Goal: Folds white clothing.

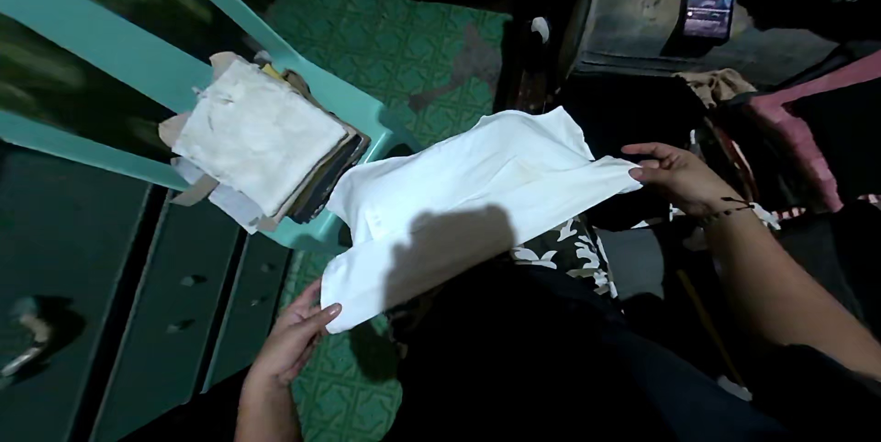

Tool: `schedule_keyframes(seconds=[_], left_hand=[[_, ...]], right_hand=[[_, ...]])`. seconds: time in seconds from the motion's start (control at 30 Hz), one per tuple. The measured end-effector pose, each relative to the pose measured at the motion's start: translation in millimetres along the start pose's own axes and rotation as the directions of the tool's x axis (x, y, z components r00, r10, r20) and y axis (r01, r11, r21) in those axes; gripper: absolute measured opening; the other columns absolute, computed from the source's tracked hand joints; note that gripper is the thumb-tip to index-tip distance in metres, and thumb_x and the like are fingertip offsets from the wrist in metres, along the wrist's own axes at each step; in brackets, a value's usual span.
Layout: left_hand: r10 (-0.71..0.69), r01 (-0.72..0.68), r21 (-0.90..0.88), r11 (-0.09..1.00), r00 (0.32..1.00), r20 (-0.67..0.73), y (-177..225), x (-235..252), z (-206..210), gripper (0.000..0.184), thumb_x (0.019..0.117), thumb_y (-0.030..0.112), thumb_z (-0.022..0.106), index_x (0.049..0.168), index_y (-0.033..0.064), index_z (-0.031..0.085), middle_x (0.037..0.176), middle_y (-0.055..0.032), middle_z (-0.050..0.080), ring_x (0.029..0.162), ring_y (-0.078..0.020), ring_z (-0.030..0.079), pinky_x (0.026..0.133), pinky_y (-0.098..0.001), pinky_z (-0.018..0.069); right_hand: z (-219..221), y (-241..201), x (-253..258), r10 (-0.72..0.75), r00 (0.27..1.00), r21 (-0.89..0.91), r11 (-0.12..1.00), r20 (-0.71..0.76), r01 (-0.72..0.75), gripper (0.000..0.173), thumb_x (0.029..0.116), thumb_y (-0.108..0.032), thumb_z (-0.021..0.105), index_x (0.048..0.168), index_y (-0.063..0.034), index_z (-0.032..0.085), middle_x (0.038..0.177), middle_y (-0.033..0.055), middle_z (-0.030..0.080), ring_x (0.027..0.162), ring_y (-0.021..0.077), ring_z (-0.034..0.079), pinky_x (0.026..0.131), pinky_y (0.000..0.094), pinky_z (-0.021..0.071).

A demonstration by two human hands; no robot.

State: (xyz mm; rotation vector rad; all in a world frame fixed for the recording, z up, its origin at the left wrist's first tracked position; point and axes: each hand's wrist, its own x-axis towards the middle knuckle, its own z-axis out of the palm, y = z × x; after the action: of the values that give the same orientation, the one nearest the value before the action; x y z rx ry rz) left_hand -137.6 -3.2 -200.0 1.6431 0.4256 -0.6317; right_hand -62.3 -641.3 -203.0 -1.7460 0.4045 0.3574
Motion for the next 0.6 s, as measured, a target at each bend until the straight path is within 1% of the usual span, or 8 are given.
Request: schedule_keyframes(seconds=[0.1, 0.17, 0.23, 0.4, 0.5, 0.53, 0.57, 0.6], left_hand=[[-0.024, 0.024, 0.062, 0.998, 1.0, -0.008, 2, 3, 1, 0.082, 0.0871, 0.013, 0.066, 0.159, 0.0132, 0.027, 0.102, -0.0024, 0.076, 0.079, -0.0081, 0.074, 0.068, -0.0229, 0.0614], [-0.01, 0.011, 0.088, 0.996, 1.0, -0.01, 2, 4, 0, 0.083, 0.0867, 0.013, 0.067, 0.159, 0.013, 0.025, 0.101, -0.0031, 0.077, 0.084, -0.0097, 0.075, 0.075, -0.0259, 0.0623], [-0.005, 0.007, 0.118, 0.993, 1.0, -0.022, 5, 4, 0, 0.083, 0.0867, 0.011, 0.066, 0.16, 0.0128, 0.025, 0.101, -0.004, 0.076, 0.085, -0.0101, 0.074, 0.077, -0.0271, 0.0619], [0.0, 0.003, 0.149, 0.989, 1.0, -0.016, 11, 6, -3, 0.083, 0.0867, 0.007, 0.064, 0.16, 0.0123, 0.024, 0.095, -0.0033, 0.076, 0.081, -0.0088, 0.074, 0.076, -0.0263, 0.0616], [0.034, -0.013, 0.253, 0.967, 0.996, -0.079, 13, 8, 0, 0.084, 0.0881, 0.009, 0.067, 0.16, 0.01, 0.023, 0.09, -0.0022, 0.073, 0.072, -0.0075, 0.07, 0.067, -0.0249, 0.0599], [0.084, -0.033, 0.351, 0.936, 0.988, -0.13, 13, 8, 3, 0.086, 0.089, 0.014, 0.071, 0.16, 0.0079, 0.022, 0.094, -0.0047, 0.071, 0.073, -0.0097, 0.068, 0.067, -0.0276, 0.0588], [0.152, -0.055, 0.446, 0.893, 0.971, -0.183, 15, 8, 8, 0.087, 0.0903, 0.02, 0.073, 0.16, 0.0059, 0.023, 0.109, -0.0124, 0.069, 0.084, -0.0168, 0.068, 0.074, -0.0355, 0.0587], [0.24, -0.097, 0.51, 0.854, 0.945, -0.222, 17, 8, 16, 0.085, 0.0924, 0.024, 0.073, 0.16, 0.0046, 0.026, 0.126, -0.0212, 0.063, 0.1, -0.0266, 0.067, 0.084, -0.0447, 0.0572]], right_hand=[[-2, 4, -1, 0.009, 1.0, -0.004, 1.0, 0.006, -0.009, 0.044, 0.0952, 0.004, 0.061, 0.138, -0.0073, 0.056, 0.092, 0.0041, 0.071, 0.08, 0.0081, 0.067, 0.079, 0.0292, 0.0578], [-5, 6, -1, 0.021, 1.0, -0.007, 1.0, 0.011, -0.021, 0.043, 0.0952, 0.005, 0.062, 0.136, -0.0072, 0.057, 0.092, 0.0051, 0.071, 0.08, 0.0093, 0.066, 0.079, 0.0303, 0.0576], [-9, 10, -2, 0.016, 1.0, -0.009, 1.0, 0.014, -0.016, 0.04, 0.0946, 0.004, 0.063, 0.133, -0.0071, 0.06, 0.09, 0.003, 0.07, 0.079, 0.0076, 0.066, 0.078, 0.0283, 0.058], [-11, 15, -3, 0.022, 1.0, -0.045, 0.999, 0.002, -0.022, 0.037, 0.0938, 0.007, 0.064, 0.129, -0.0044, 0.062, 0.093, 0.0042, 0.07, 0.082, 0.0068, 0.066, 0.08, 0.0272, 0.0567], [-10, 15, -3, 0.01, 1.0, -0.162, 0.987, -0.021, -0.014, 0.04, 0.0922, 0.007, 0.066, 0.13, -0.0054, 0.063, 0.094, 0.0065, 0.069, 0.084, 0.0102, 0.065, 0.081, 0.031, 0.0562], [-7, 12, -3, 0.0, 0.999, -0.244, 0.97, -0.052, -0.012, 0.043, 0.0926, 0.005, 0.068, 0.134, -0.0057, 0.061, 0.101, 0.0108, 0.07, 0.089, 0.0159, 0.065, 0.084, 0.0371, 0.0552], [-3, 8, -4, -0.04, 0.995, -0.333, 0.943, -0.087, 0.009, 0.046, 0.0937, 0.002, 0.069, 0.138, -0.0055, 0.059, 0.11, 0.0147, 0.071, 0.097, 0.0217, 0.067, 0.09, 0.0432, 0.0555], [5, 3, -7, -0.104, 0.986, -0.406, 0.913, -0.131, 0.042, 0.045, 0.0949, -0.001, 0.068, 0.139, -0.0048, 0.059, 0.118, 0.0178, 0.07, 0.106, 0.0272, 0.068, 0.095, 0.0484, 0.0545]])
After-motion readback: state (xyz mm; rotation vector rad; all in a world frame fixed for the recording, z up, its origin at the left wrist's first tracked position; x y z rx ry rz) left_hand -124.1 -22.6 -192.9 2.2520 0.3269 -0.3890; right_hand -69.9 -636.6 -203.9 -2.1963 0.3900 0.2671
